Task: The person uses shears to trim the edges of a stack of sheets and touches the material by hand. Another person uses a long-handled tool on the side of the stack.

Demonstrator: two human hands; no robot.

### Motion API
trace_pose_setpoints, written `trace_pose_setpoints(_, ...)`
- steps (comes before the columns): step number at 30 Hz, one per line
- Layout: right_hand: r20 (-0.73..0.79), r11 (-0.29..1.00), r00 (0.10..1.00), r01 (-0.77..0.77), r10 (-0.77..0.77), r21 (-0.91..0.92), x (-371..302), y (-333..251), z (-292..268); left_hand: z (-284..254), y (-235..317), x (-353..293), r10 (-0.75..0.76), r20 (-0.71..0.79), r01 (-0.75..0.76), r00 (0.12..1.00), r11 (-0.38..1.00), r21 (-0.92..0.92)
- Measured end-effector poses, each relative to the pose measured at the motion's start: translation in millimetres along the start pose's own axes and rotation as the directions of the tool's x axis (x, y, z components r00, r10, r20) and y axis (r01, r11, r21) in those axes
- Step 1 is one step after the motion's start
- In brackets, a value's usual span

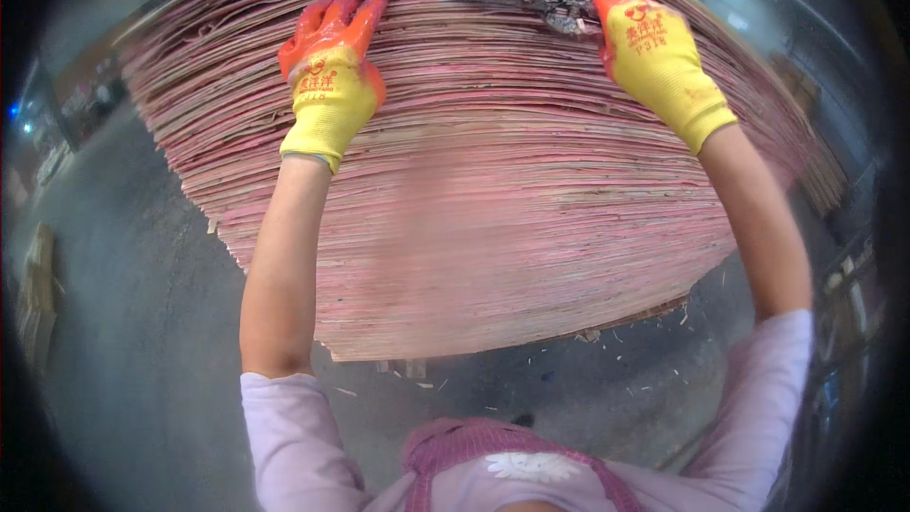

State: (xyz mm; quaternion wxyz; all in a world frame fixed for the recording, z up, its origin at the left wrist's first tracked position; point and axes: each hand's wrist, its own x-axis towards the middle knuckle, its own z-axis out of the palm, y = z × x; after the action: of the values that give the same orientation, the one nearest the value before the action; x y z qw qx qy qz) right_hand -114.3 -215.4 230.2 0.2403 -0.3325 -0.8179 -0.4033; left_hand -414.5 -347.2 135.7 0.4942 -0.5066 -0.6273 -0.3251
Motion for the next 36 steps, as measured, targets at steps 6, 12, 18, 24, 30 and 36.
trace_pose_setpoints(6,0.149,0.99,0.983,0.089,-0.104,0.108,8,6,-10,3,0,6,-0.072,0.039,0.074,0.997,0.996,-0.044)
trace_pose_setpoints(12,0.241,0.938,0.963,0.026,-0.116,0.347,9,16,-5,2,2,11,-0.087,0.051,0.088,0.995,0.996,-0.019)
trace_pose_setpoints(18,0.093,0.966,0.991,0.075,-0.101,0.245,2,5,-2,3,-1,6,-0.071,0.019,0.072,0.997,0.996,-0.052)
trace_pose_setpoints(24,0.199,0.987,0.976,-0.11,0.084,0.121,-19,-26,4,8,-5,2,-0.013,-0.043,0.009,0.999,0.997,-0.08)
trace_pose_setpoints(30,0.089,0.997,0.996,-0.009,0.002,0.072,-15,-10,9,8,-5,2,-0.006,-0.031,0.005,0.999,0.999,-0.05)
trace_pose_setpoints(36,-0.091,0.996,0.992,0.087,-0.083,0.036,-8,7,14,8,-4,3,-0.012,-0.024,0.012,1.0,1.0,-0.017)
